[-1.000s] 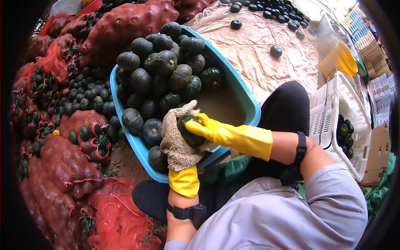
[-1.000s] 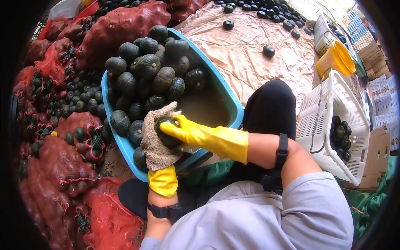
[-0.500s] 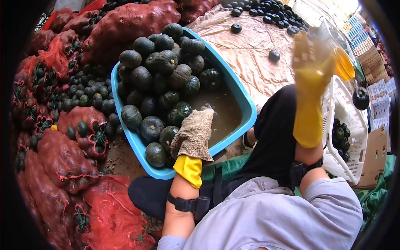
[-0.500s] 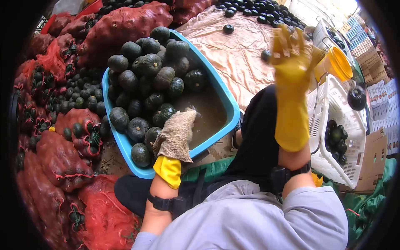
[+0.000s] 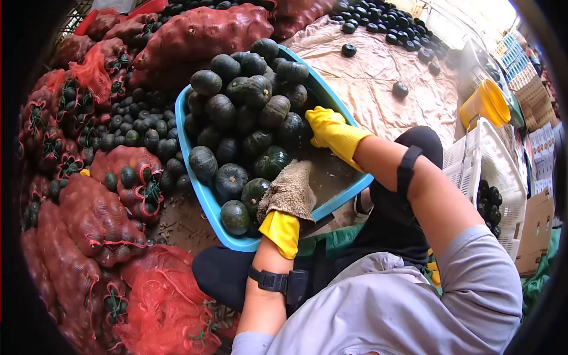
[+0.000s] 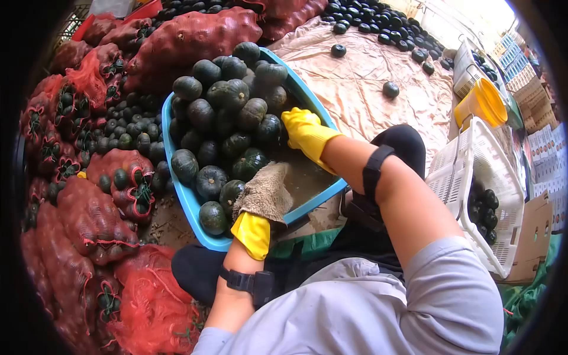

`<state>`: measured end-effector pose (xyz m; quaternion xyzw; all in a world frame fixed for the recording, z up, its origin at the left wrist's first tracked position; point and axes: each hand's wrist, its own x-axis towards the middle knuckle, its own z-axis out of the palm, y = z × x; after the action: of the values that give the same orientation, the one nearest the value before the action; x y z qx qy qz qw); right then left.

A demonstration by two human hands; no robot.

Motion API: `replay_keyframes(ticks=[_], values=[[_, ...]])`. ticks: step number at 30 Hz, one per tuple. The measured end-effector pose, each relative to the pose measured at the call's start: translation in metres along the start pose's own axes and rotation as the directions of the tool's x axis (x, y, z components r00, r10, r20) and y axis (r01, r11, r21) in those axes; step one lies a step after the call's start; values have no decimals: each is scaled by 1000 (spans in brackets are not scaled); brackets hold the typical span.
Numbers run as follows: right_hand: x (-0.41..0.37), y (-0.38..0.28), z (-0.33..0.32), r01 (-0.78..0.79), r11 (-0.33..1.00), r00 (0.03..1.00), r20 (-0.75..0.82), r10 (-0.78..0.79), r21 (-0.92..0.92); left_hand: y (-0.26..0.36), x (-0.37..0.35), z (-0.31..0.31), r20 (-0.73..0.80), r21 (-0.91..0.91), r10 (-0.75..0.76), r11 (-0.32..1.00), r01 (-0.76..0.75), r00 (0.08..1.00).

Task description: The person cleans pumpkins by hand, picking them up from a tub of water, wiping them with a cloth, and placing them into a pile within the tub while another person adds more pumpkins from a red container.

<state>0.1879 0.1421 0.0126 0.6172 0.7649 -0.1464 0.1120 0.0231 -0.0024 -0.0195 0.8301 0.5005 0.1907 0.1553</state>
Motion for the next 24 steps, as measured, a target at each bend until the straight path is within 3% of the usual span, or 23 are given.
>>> replay_keyframes(ticks=[3, 4, 6, 7, 9, 10, 11, 13, 14, 17, 18, 21, 23, 24], values=[[-16, 11, 41, 72, 993, 985, -161, -56, 97, 22, 4, -12, 122, 33, -328, 944, 327, 937], [-14, 18, 51, 57, 977, 994, -105, -36, 204, 13, 6, -14, 158, -14, -251, 966, 257, 955], [-23, 25, 64, 0, 912, 1000, 25, -12, 411, 14, 12, -24, 265, -92, -359, 915, 394, 895], [-32, 32, 60, -136, 833, 975, 222, 16, 537, 17, 15, -28, 323, -125, -405, 878, 463, 855], [-30, 41, 69, -275, 580, 947, 322, 23, 767, 15, 15, -15, 246, -47, -421, 895, 444, 873], [-28, 43, 70, -269, 530, 950, 314, 6, 804, 15, 14, -14, 226, -33, -416, 900, 434, 881], [-15, 39, 69, 16, 843, 997, 50, -50, 537, 14, 12, -13, 194, -53, -395, 910, 412, 898], [-15, 41, 77, 77, 907, 997, -40, -67, 413, 14, 1, -13, 142, -99, -356, 923, 371, 924], [-19, 38, 86, 92, 961, 994, -87, -71, 262, 14, -7, -14, 121, -133, -337, 927, 352, 934], [-63, -1, 74, 113, 994, 992, 51, -113, -4, 14, -31, -18, 85, -222, -320, 917, 331, 943], [-62, -5, 89, 59, 996, 998, 22, -58, -60, 14, -39, -20, 80, -249, -322, 910, 331, 943], [-3, 2, 117, 3, 990, 983, 181, 22, -138, 14, -51, -22, 62, -289, -322, 900, 326, 945], [6, -9, 110, -175, 984, 979, 116, 169, 42, 17, -52, -23, 42, -310, -319, 897, 316, 947], [-2, 5, 106, -89, 992, 993, 89, 81, 90, 17, -50, -23, 30, -315, -314, 898, 307, 949]])
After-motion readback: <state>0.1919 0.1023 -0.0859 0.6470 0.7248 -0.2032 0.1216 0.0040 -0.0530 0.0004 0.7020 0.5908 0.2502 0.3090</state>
